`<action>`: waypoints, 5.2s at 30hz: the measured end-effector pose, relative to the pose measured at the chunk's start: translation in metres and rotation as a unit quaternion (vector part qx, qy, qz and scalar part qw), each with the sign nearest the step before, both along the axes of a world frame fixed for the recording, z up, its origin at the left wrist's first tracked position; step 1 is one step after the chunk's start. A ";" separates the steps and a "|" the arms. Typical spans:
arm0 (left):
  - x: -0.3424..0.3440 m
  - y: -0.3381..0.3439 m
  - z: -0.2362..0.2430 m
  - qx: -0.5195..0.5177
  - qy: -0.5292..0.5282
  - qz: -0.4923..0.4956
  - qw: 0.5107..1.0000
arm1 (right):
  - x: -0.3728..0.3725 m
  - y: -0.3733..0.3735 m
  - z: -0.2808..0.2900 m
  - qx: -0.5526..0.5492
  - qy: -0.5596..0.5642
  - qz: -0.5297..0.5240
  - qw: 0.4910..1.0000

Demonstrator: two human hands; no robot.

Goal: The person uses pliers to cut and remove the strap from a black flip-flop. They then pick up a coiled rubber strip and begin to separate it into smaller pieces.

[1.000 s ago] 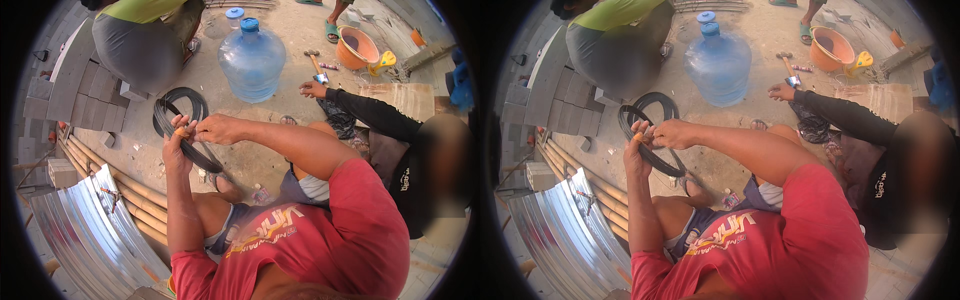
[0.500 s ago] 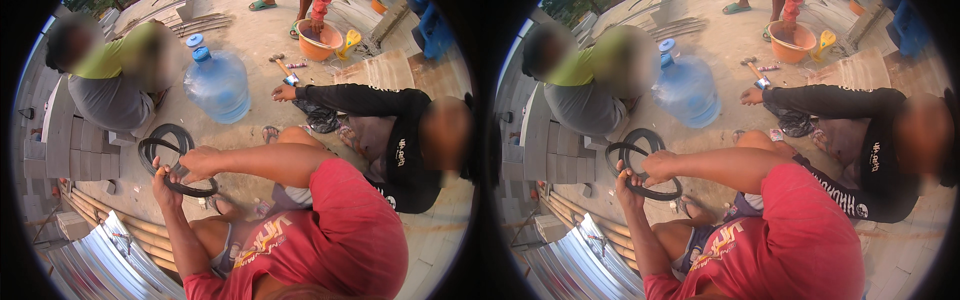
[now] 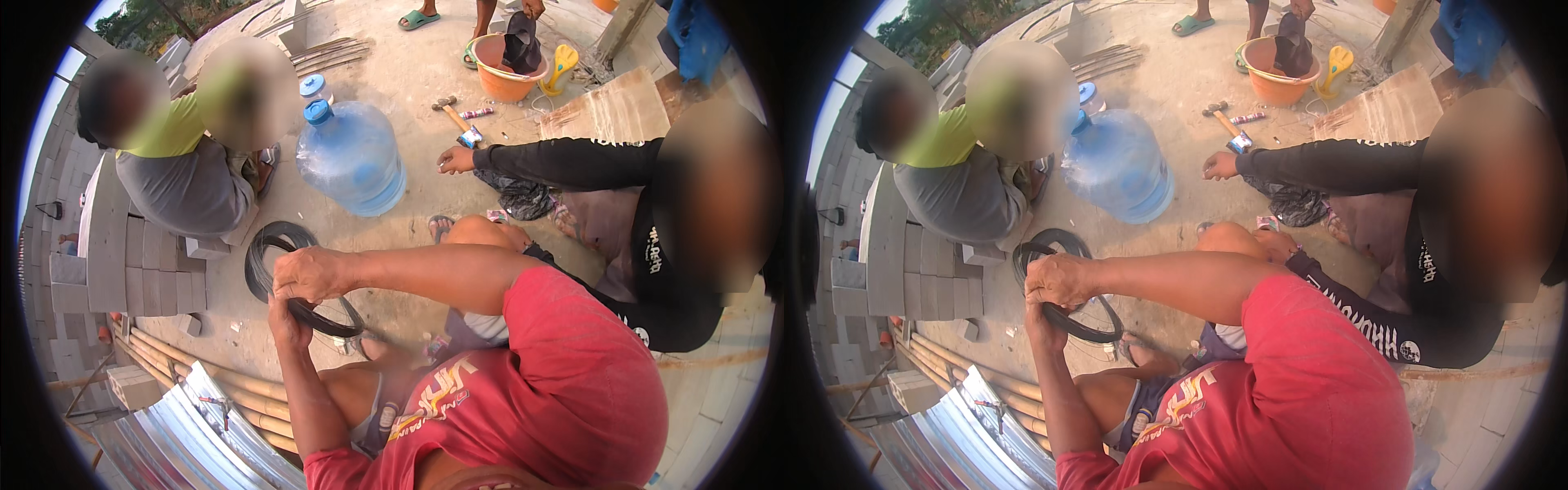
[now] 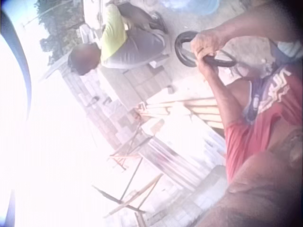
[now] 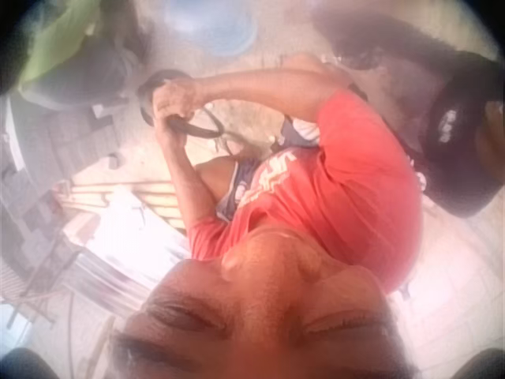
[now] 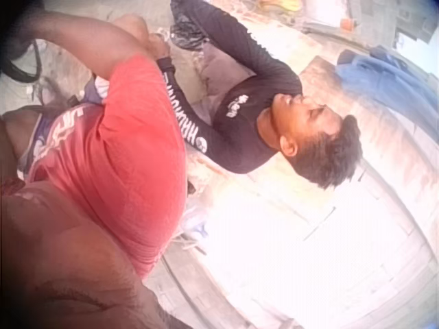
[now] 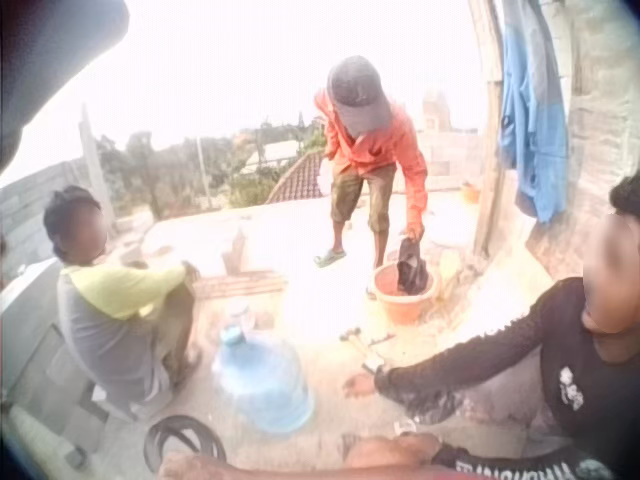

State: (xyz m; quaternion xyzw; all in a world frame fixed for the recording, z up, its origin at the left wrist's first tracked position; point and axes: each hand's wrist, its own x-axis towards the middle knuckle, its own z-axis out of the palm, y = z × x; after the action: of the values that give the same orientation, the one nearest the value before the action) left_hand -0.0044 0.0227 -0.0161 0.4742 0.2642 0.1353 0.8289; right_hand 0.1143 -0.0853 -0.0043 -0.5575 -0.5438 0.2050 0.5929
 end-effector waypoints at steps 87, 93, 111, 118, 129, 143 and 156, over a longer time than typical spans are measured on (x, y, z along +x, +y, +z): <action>-0.076 0.041 0.039 0.478 0.246 -0.355 0.765 | -0.024 0.006 -0.023 -0.259 -0.176 0.182 0.932; -0.073 0.028 0.037 0.482 0.241 -0.250 0.804 | -0.010 -0.008 0.006 -0.326 -0.229 0.127 0.908; -0.051 0.015 0.023 0.359 0.132 -0.241 0.892 | -0.028 -0.015 -0.018 -0.242 -0.427 -0.028 0.871; -0.047 0.019 0.028 0.409 0.127 -0.246 0.870 | -0.016 -0.019 -0.002 -0.256 -0.286 -0.003 0.923; -0.054 0.013 0.033 0.460 0.119 -0.245 0.845 | -0.015 -0.040 0.019 -0.238 -0.233 0.067 0.941; -0.044 0.031 0.053 0.474 0.182 -0.325 0.798 | 0.015 -0.038 0.007 -0.233 -0.157 0.072 0.957; -0.011 0.073 0.029 0.766 0.106 -0.055 0.632 | 0.029 -0.019 0.022 -0.180 -0.035 -0.027 0.983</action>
State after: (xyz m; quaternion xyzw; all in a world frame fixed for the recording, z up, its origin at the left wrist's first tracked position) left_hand -0.0154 0.0953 0.0125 0.9632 0.1253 0.1919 0.1402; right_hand 0.1434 -0.1041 0.0177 -0.6764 -0.5030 0.2644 0.4686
